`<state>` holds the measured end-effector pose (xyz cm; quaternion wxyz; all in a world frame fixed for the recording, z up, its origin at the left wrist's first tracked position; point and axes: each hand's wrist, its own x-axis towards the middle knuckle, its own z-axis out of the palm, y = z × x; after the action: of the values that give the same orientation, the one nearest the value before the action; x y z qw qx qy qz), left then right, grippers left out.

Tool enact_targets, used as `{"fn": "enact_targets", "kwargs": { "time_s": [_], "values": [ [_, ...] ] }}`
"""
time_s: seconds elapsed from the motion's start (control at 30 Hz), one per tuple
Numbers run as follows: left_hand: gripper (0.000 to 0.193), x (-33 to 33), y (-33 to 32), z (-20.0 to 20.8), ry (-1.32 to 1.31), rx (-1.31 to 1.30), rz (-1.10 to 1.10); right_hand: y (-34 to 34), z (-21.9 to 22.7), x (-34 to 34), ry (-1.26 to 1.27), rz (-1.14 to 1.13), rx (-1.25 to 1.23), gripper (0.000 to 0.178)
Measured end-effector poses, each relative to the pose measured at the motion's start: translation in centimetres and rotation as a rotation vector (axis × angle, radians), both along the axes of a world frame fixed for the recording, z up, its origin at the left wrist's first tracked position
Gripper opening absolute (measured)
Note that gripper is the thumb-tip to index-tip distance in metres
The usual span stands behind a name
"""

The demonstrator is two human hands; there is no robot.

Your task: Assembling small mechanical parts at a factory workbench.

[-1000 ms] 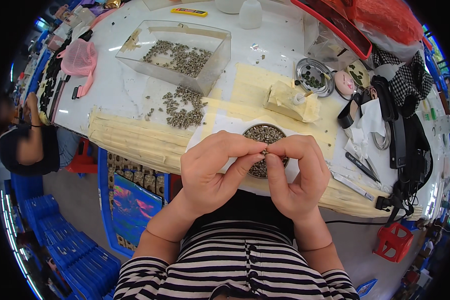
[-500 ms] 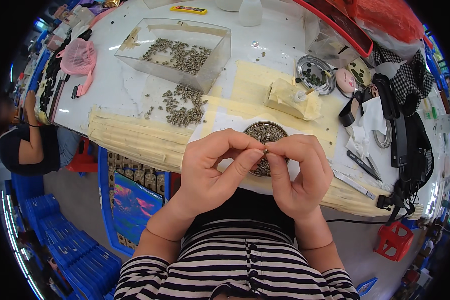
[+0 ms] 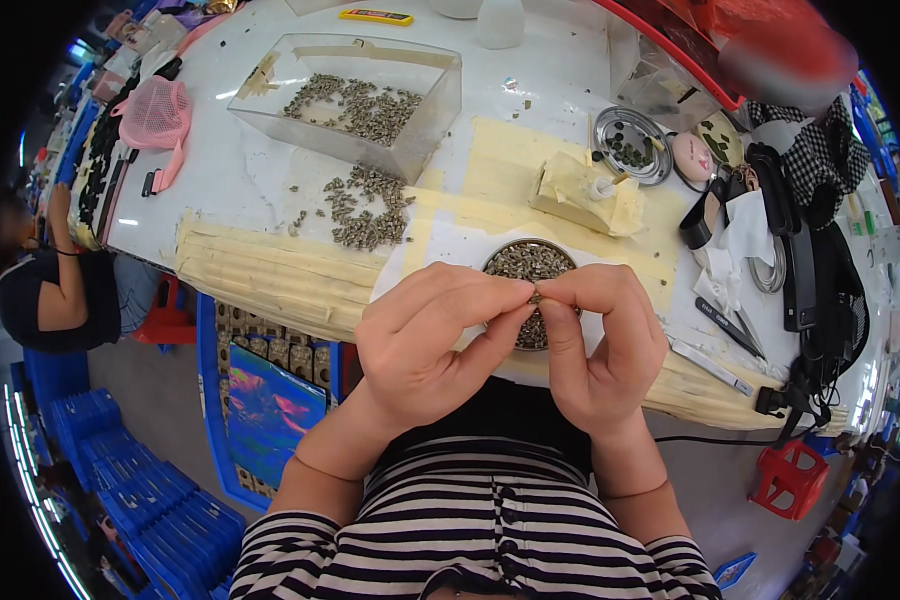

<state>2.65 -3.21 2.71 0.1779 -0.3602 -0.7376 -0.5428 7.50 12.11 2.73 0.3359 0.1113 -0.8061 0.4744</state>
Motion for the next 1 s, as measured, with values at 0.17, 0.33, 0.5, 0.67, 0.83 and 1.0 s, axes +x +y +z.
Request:
{"fn": "enact_targets", "kwargs": {
  "time_s": [0.17, 0.33, 0.5, 0.67, 0.83, 1.0],
  "values": [
    [0.02, -0.1, -0.3, -0.7, -0.195, 0.14, -0.09, -0.1, 0.0, 0.1, -0.013, -0.006, -0.003, 0.014],
    [0.019, -0.3, -0.3, -1.1, -0.276, 0.206, -0.102, 0.0, -0.2, 0.0, 0.041, -0.054, 0.023, 0.02],
    [0.018, -0.6, 0.3, -0.5, -0.224, 0.162, -0.058, 0.1, 0.4, 0.3, 0.006, -0.079, 0.044, 0.022],
    [0.019, -2.2, 1.6, 0.9, 0.019, 0.012, -0.005, 2.4, 2.2, 0.2, 0.031, -0.212, 0.152, 0.022],
    [0.019, -2.7, 2.9, 1.0, 0.009, 0.058, -0.036, 5.2, 3.5, -1.6, -0.063, -0.384, 0.276, 0.02],
    [0.019, -2.7, 2.4, -0.3, -0.119, 0.086, -0.003, 5.7, 3.0, -3.5, -0.102, -0.409, 0.379, 0.017]
  ]
}}
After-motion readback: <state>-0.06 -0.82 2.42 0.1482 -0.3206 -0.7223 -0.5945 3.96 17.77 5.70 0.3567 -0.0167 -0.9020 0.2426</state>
